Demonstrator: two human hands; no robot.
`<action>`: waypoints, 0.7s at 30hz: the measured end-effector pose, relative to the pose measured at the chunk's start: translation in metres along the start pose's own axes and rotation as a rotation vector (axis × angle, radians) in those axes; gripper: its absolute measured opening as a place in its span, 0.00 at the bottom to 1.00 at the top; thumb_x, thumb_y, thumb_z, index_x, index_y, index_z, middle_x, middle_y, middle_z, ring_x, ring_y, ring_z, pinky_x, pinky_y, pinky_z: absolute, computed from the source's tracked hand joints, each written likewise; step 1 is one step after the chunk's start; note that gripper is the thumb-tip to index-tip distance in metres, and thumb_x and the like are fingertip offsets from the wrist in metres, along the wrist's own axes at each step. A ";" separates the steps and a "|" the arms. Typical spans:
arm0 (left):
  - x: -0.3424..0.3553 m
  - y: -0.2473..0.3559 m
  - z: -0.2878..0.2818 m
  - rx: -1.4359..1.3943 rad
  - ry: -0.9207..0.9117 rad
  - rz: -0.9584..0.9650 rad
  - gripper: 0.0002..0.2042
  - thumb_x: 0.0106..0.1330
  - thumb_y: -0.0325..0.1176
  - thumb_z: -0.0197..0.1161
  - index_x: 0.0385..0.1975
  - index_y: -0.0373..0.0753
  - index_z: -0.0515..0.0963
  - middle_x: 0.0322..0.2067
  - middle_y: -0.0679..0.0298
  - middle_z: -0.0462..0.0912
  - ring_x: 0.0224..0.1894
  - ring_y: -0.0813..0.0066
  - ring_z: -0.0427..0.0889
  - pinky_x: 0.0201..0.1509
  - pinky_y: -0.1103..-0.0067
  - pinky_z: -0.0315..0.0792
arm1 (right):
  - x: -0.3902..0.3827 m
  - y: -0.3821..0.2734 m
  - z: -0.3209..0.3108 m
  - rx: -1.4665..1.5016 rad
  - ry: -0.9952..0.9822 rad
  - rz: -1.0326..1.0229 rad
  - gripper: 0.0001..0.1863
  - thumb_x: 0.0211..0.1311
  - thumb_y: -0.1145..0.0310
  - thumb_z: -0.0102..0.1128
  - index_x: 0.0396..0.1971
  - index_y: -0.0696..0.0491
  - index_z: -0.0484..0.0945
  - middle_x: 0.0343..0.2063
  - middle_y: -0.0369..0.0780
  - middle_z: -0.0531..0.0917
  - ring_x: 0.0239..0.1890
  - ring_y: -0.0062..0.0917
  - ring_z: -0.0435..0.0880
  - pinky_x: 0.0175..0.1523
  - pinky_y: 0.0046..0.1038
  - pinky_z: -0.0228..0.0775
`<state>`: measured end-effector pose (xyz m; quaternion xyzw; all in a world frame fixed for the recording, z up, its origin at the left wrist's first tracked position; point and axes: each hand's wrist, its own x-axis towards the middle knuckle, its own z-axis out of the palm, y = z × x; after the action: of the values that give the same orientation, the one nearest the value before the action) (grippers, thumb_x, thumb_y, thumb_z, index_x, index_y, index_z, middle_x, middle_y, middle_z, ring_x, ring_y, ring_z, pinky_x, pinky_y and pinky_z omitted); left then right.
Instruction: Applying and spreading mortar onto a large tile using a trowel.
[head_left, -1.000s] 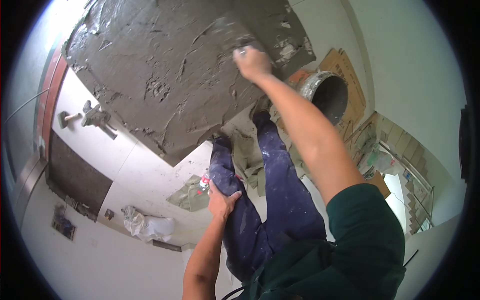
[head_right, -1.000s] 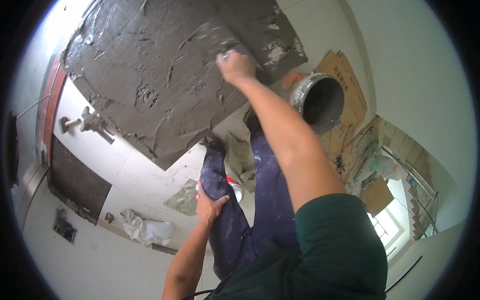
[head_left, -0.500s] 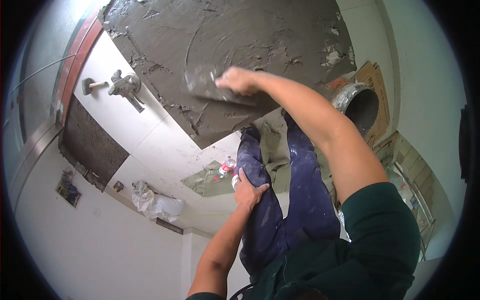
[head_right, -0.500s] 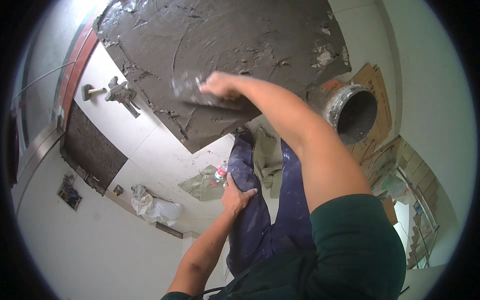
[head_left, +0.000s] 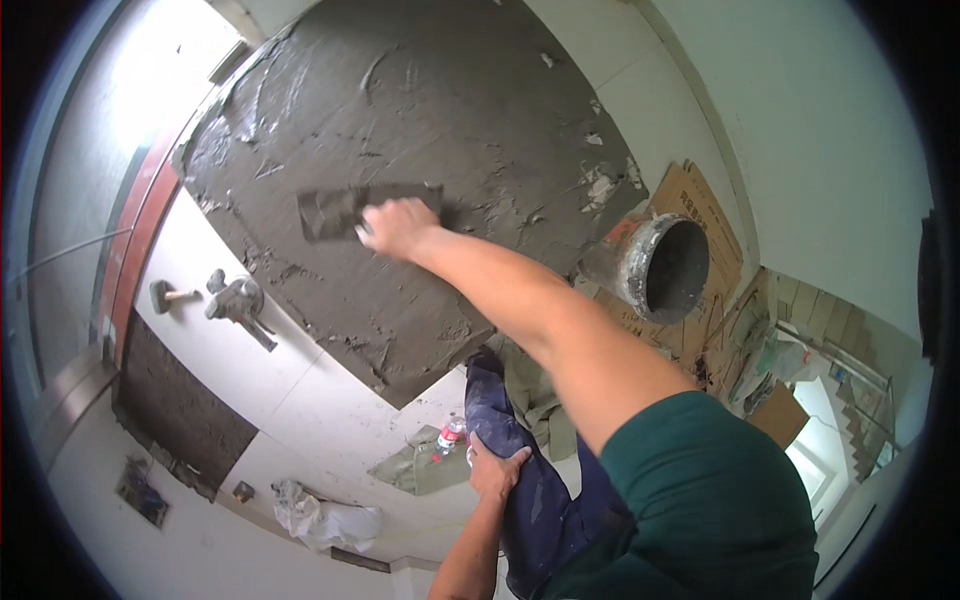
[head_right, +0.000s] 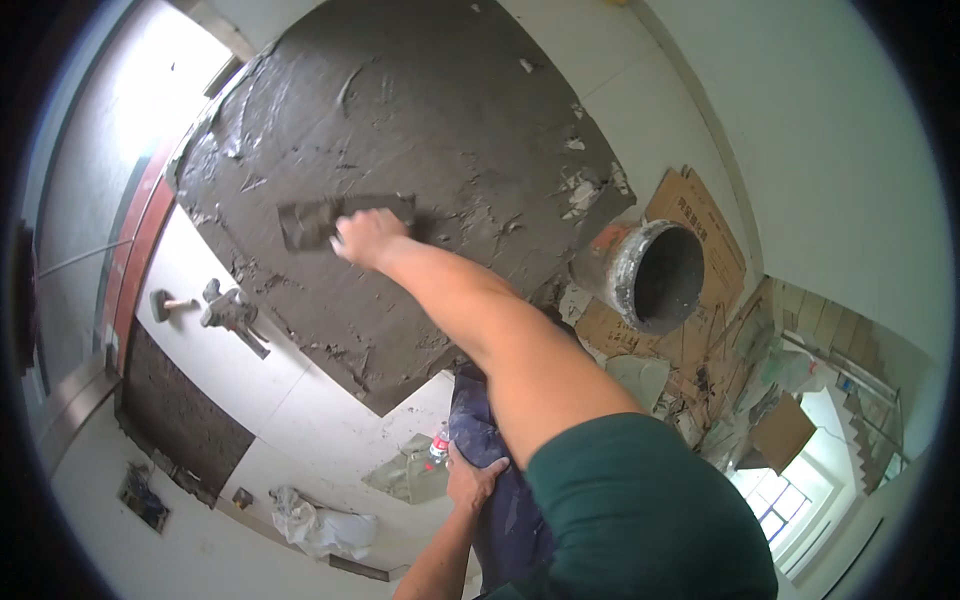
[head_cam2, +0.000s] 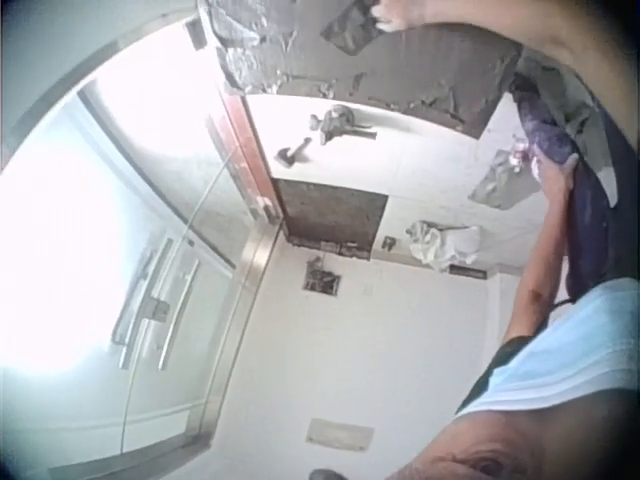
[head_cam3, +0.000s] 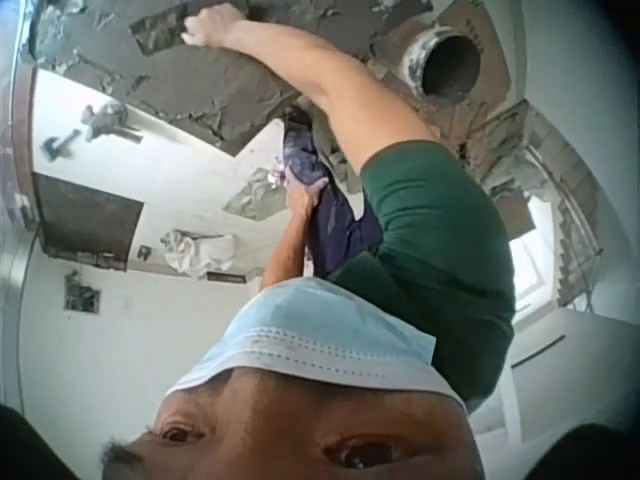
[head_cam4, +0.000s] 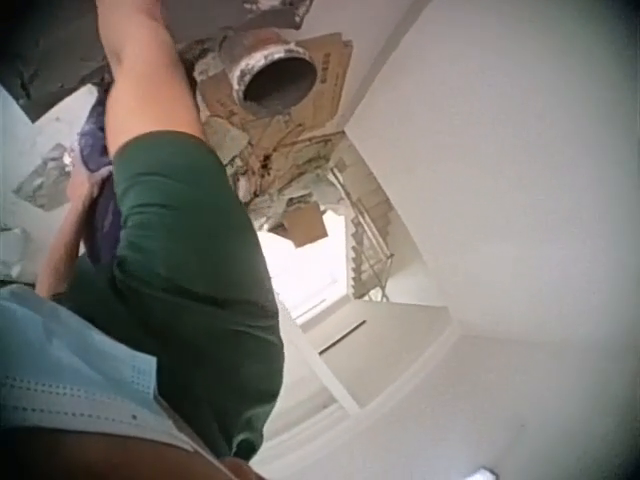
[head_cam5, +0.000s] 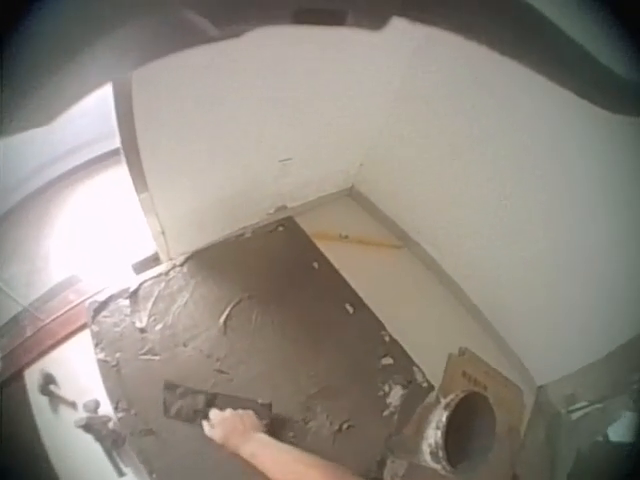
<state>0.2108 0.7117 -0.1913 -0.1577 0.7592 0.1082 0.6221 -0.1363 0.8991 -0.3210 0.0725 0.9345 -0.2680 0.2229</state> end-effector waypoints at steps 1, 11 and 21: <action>0.001 -0.001 0.003 0.003 0.010 0.003 0.60 0.43 0.57 0.78 0.73 0.38 0.49 0.64 0.43 0.67 0.64 0.48 0.71 0.65 0.62 0.68 | 0.020 0.000 -0.013 0.058 0.052 0.099 0.22 0.66 0.46 0.51 0.39 0.49 0.82 0.38 0.48 0.86 0.43 0.45 0.86 0.49 0.44 0.77; 0.002 0.007 0.002 0.001 0.019 0.049 0.61 0.41 0.56 0.79 0.73 0.40 0.48 0.65 0.42 0.66 0.65 0.46 0.70 0.66 0.62 0.67 | -0.008 0.187 -0.126 0.348 0.438 0.824 0.26 0.64 0.46 0.47 0.43 0.51 0.84 0.46 0.50 0.84 0.51 0.47 0.82 0.56 0.44 0.73; 0.008 0.035 -0.004 0.135 0.034 0.030 0.59 0.41 0.54 0.80 0.72 0.41 0.50 0.63 0.44 0.69 0.65 0.45 0.70 0.67 0.61 0.66 | -0.221 0.247 -0.054 0.845 0.436 1.350 0.27 0.68 0.43 0.47 0.41 0.53 0.79 0.28 0.46 0.83 0.24 0.37 0.83 0.28 0.40 0.76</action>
<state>0.1926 0.7415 -0.1994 -0.1058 0.7775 0.0633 0.6166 0.1028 1.1333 -0.2957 0.7465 0.5326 -0.3851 0.1037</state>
